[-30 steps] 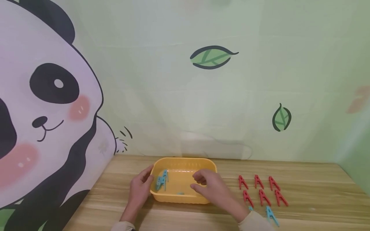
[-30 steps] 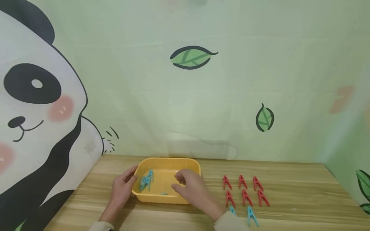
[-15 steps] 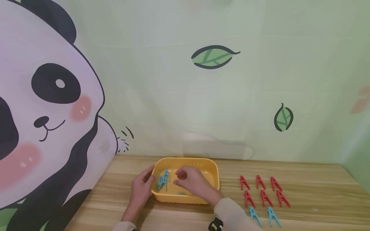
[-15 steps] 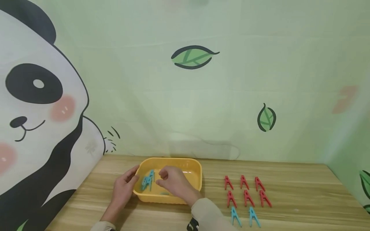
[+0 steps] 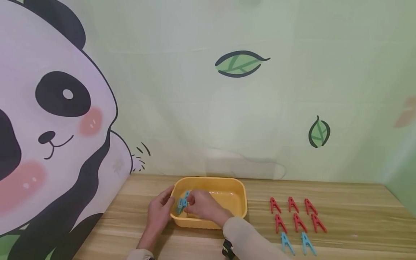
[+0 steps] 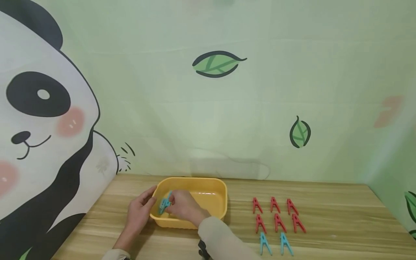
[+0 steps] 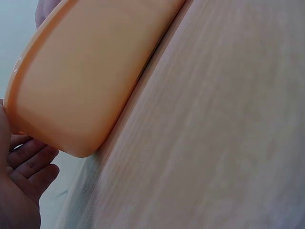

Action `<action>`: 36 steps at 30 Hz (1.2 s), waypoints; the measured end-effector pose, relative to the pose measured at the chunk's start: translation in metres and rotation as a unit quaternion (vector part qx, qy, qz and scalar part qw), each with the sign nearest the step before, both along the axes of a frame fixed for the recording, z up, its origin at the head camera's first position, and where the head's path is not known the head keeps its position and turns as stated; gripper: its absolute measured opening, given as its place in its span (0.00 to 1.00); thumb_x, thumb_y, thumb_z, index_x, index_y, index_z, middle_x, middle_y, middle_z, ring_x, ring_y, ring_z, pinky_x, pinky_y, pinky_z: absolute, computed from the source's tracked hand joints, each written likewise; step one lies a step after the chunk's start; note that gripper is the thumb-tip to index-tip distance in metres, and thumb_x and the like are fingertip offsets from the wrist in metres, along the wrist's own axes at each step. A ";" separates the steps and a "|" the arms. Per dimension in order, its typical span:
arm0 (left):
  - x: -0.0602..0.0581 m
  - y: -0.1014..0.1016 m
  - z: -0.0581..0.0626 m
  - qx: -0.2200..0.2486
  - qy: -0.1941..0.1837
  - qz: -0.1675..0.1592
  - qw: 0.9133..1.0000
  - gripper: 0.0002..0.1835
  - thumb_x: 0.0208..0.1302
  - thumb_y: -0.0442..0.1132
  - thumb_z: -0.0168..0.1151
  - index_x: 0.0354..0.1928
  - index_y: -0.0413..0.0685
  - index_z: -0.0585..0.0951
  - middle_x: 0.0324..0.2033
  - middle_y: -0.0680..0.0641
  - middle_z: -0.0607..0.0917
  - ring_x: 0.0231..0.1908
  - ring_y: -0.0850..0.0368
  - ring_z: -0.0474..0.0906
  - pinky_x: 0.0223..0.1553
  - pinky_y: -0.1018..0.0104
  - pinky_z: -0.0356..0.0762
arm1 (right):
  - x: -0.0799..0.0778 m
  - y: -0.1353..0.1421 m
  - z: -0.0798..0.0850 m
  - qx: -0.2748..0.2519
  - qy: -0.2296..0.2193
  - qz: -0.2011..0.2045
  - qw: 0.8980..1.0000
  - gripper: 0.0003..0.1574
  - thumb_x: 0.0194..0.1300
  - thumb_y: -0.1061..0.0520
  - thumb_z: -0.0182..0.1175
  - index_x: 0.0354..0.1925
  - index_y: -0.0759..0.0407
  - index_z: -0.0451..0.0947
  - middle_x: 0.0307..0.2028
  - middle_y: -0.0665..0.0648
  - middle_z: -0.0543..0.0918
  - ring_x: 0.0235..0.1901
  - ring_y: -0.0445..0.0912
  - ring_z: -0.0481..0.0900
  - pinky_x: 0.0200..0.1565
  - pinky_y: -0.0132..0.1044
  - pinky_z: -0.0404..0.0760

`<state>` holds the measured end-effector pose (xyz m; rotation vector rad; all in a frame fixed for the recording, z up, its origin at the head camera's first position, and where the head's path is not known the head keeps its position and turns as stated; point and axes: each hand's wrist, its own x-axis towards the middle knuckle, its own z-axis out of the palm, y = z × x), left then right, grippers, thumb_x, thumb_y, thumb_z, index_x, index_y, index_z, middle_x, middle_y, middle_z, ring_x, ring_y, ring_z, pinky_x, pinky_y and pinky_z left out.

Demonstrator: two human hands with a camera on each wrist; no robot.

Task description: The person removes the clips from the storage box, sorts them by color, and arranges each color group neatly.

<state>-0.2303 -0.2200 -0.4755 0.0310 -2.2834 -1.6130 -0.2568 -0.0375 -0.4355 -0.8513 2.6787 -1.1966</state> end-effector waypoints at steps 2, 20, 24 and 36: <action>0.000 0.000 0.001 -0.002 0.003 0.000 1.000 0.21 0.77 0.29 0.58 0.68 0.32 0.79 0.63 0.34 0.82 0.64 0.40 0.79 0.66 0.47 0.76 | -0.001 -0.002 0.000 0.011 0.001 0.000 1.000 0.17 0.62 0.63 0.77 0.45 0.71 0.84 0.33 0.54 0.84 0.34 0.41 0.78 0.40 0.33 0.83; -0.002 0.001 -0.001 0.002 0.006 0.005 1.000 0.21 0.75 0.28 0.58 0.67 0.32 0.80 0.62 0.34 0.83 0.62 0.43 0.80 0.64 0.54 0.78 | -0.008 -0.004 -0.005 0.028 -0.022 -0.016 0.999 0.12 0.63 0.69 0.71 0.45 0.69 0.84 0.37 0.56 0.85 0.37 0.44 0.78 0.43 0.35 0.84; -0.001 0.000 -0.001 0.003 0.003 0.004 1.000 0.21 0.75 0.28 0.58 0.68 0.32 0.79 0.63 0.34 0.83 0.64 0.41 0.79 0.66 0.51 0.76 | -0.008 -0.001 -0.005 0.030 -0.033 -0.023 0.999 0.11 0.63 0.70 0.70 0.45 0.67 0.84 0.37 0.55 0.84 0.37 0.45 0.78 0.43 0.37 0.84; 0.000 0.000 0.000 0.003 -0.001 0.004 1.000 0.21 0.75 0.29 0.59 0.68 0.34 0.79 0.63 0.36 0.83 0.64 0.42 0.79 0.66 0.50 0.76 | -0.007 0.003 -0.004 0.054 -0.002 -0.010 0.998 0.13 0.62 0.60 0.77 0.40 0.66 0.85 0.34 0.53 0.85 0.33 0.42 0.78 0.42 0.34 0.84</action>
